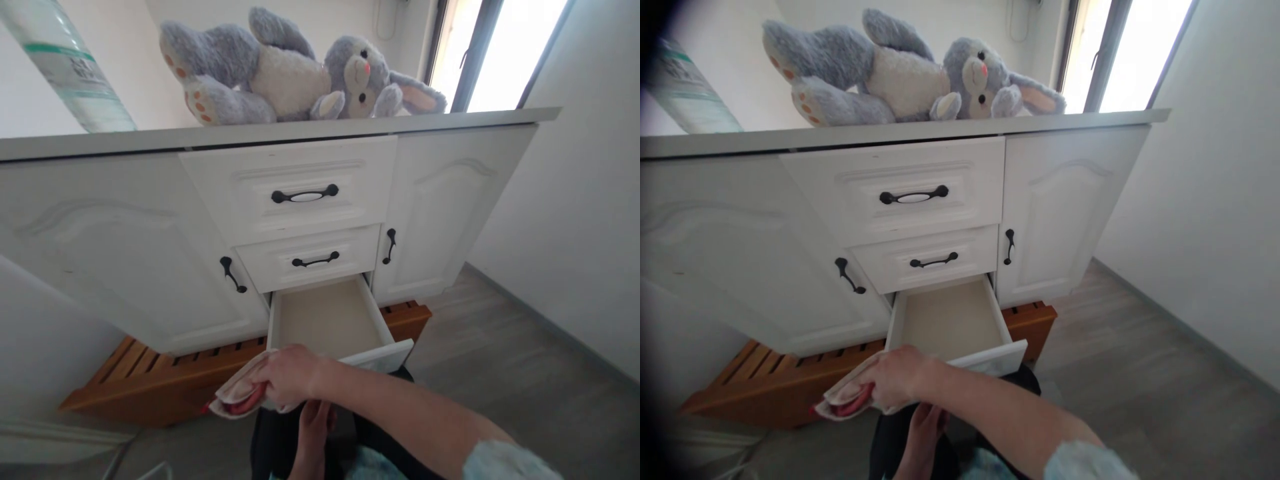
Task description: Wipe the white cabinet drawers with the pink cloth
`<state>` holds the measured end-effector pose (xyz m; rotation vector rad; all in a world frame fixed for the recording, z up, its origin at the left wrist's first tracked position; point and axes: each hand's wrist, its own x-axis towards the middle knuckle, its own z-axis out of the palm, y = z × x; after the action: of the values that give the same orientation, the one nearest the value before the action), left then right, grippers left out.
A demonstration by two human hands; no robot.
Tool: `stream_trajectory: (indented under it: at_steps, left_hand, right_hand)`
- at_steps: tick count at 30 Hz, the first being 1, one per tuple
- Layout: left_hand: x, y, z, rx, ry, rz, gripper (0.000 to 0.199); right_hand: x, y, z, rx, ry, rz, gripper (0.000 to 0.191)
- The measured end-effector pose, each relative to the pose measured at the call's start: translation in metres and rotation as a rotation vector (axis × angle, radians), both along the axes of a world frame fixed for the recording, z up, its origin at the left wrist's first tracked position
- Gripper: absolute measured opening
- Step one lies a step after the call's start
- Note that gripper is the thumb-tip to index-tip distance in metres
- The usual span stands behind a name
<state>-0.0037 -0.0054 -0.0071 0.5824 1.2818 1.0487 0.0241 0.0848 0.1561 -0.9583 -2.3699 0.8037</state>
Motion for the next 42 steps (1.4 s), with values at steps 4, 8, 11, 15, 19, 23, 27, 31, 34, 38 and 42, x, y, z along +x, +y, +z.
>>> stream_trajectory:
  at_steps: [4, 8, 11, 15, 19, 23, 27, 31, 34, 38, 42]
  left_hand:
    - [0.001, -0.004, 0.003, -0.029, -0.019, 0.019, 0.059]
    - [0.003, -0.005, 0.011, -0.001, 0.005, -0.043, 0.064]
    - [0.007, 0.005, 0.018, 0.026, 0.024, -0.028, 0.066]
    - [0.015, 0.044, 0.029, 0.07, 0.024, 0.034, 0.061]
    - [0.026, 0.106, 0.036, 0.084, 0.027, 0.053, 0.063]
    - [0.031, 0.162, 0.041, 0.048, 0.03, 0.082, 0.063]
    - [0.002, 0.175, 0.055, 0.035, 0.06, 0.15, 0.061]
    - [-0.052, 0.153, 0.074, 0.118, 0.221, 0.326, 0.06]
    - [-0.08, 0.146, 0.089, 0.182, 0.441, 0.445, 0.057]
    - [-0.087, 0.164, 0.107, 0.306, 0.647, 0.318, 0.054]
    - [-0.055, 0.182, 0.115, 0.321, 0.794, 0.165, 0.05]
  right_hand:
    - [0.136, -0.063, 0.001, 0.419, -0.39, -0.139, 0.028]
    - [0.268, -0.105, -0.015, 0.362, -0.393, -0.475, 0.046]
    - [0.315, -0.135, -0.036, 0.123, -0.095, -0.863, 0.038]
    - [0.301, -0.164, -0.071, -0.405, 0.531, -1.404, 0.052]
    - [0.248, -0.151, -0.096, -0.901, 0.996, -1.372, 0.056]
    - [0.187, -0.098, -0.085, -1.093, 1.205, -1.068, 0.056]
    - [0.119, -0.032, -0.06, -1.292, 1.474, -0.643, 0.042]
    - [0.044, 0.045, -0.054, -1.378, 1.553, -0.403, 0.026]
    - [-0.017, 0.102, -0.055, -1.389, 1.559, -0.481, 0.013]
    - [-0.066, 0.154, -0.048, -1.427, 1.521, -0.519, 0.016]
    - [-0.033, 0.159, -0.048, -1.379, 1.565, -0.504, 0.01]
